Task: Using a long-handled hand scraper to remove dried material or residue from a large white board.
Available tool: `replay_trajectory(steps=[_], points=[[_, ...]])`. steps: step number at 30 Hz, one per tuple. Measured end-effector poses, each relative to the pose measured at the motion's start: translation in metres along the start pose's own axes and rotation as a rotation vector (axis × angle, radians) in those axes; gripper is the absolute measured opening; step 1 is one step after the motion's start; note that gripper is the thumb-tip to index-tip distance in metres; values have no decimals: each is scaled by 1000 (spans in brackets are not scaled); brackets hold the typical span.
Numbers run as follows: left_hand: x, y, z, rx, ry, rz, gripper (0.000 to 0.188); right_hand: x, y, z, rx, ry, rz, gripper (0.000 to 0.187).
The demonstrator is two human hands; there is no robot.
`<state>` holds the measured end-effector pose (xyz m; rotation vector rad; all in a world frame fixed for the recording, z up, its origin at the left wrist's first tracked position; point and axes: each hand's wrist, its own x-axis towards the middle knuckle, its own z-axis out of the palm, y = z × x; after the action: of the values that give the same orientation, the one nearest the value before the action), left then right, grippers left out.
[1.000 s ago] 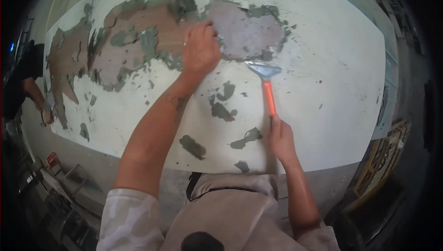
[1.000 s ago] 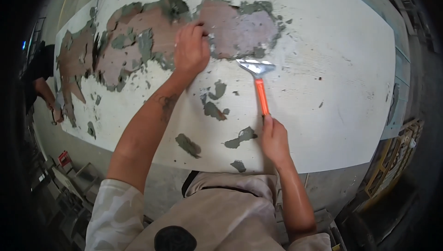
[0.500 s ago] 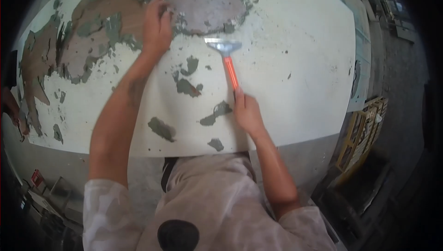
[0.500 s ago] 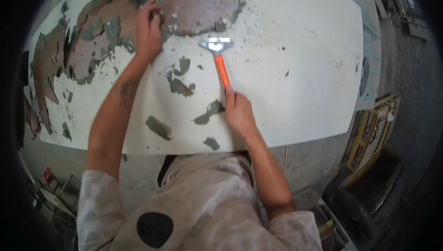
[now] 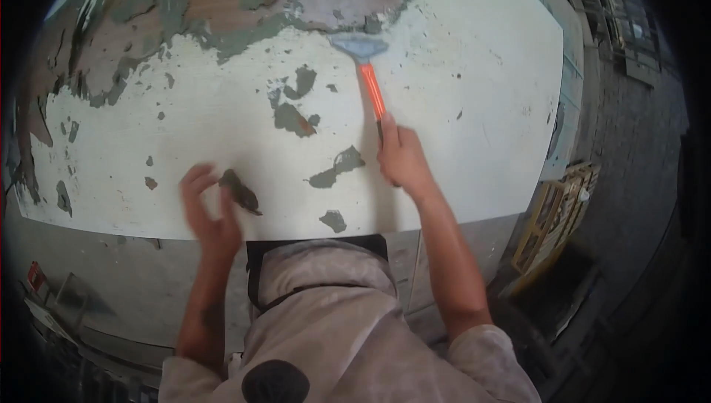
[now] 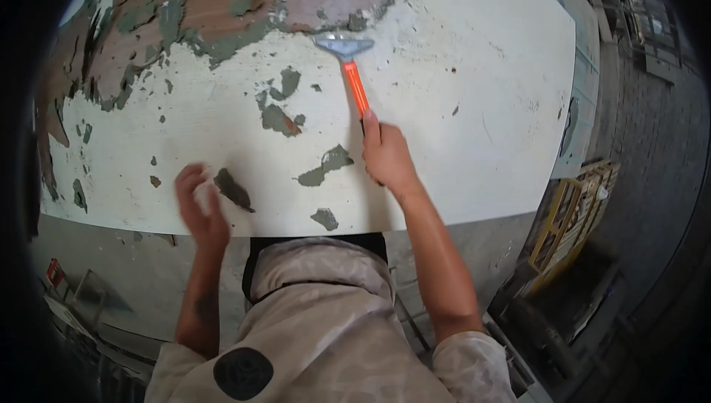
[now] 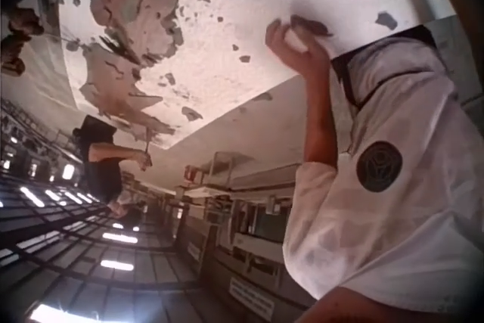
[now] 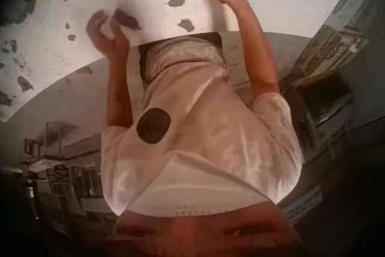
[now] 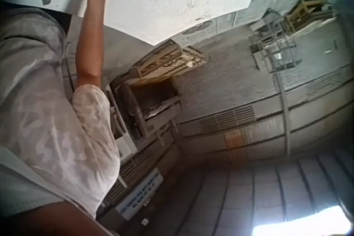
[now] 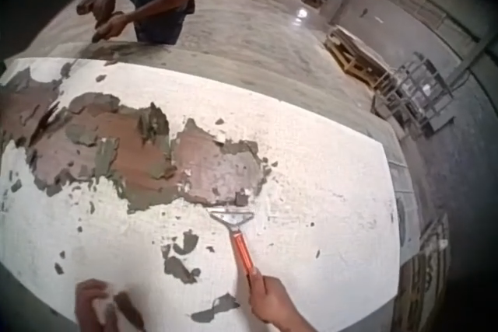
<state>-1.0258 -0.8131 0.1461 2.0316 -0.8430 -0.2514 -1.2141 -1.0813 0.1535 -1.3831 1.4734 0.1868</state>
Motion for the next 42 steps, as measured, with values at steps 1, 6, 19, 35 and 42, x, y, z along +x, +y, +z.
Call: replay_trajectory(steps=[1,6,19,35,42], points=[[-16,-19,-16,22,60,-78,15,3,1,-3,26,-42,36,66],[-172,-96,-95,-233,416,-990,38,12,-12,2,-6,-35,-42,63],[-69,-190,-48,-778,843,-1112,76,-30,51,-17,218,-146,-74,44],[-88,-226,-37,-406,976,-1259,69,-29,-20,64,280,-130,-43,45],[-94,-237,-51,-86,912,-1065,74,-11,-34,67,183,-151,-117,49]])
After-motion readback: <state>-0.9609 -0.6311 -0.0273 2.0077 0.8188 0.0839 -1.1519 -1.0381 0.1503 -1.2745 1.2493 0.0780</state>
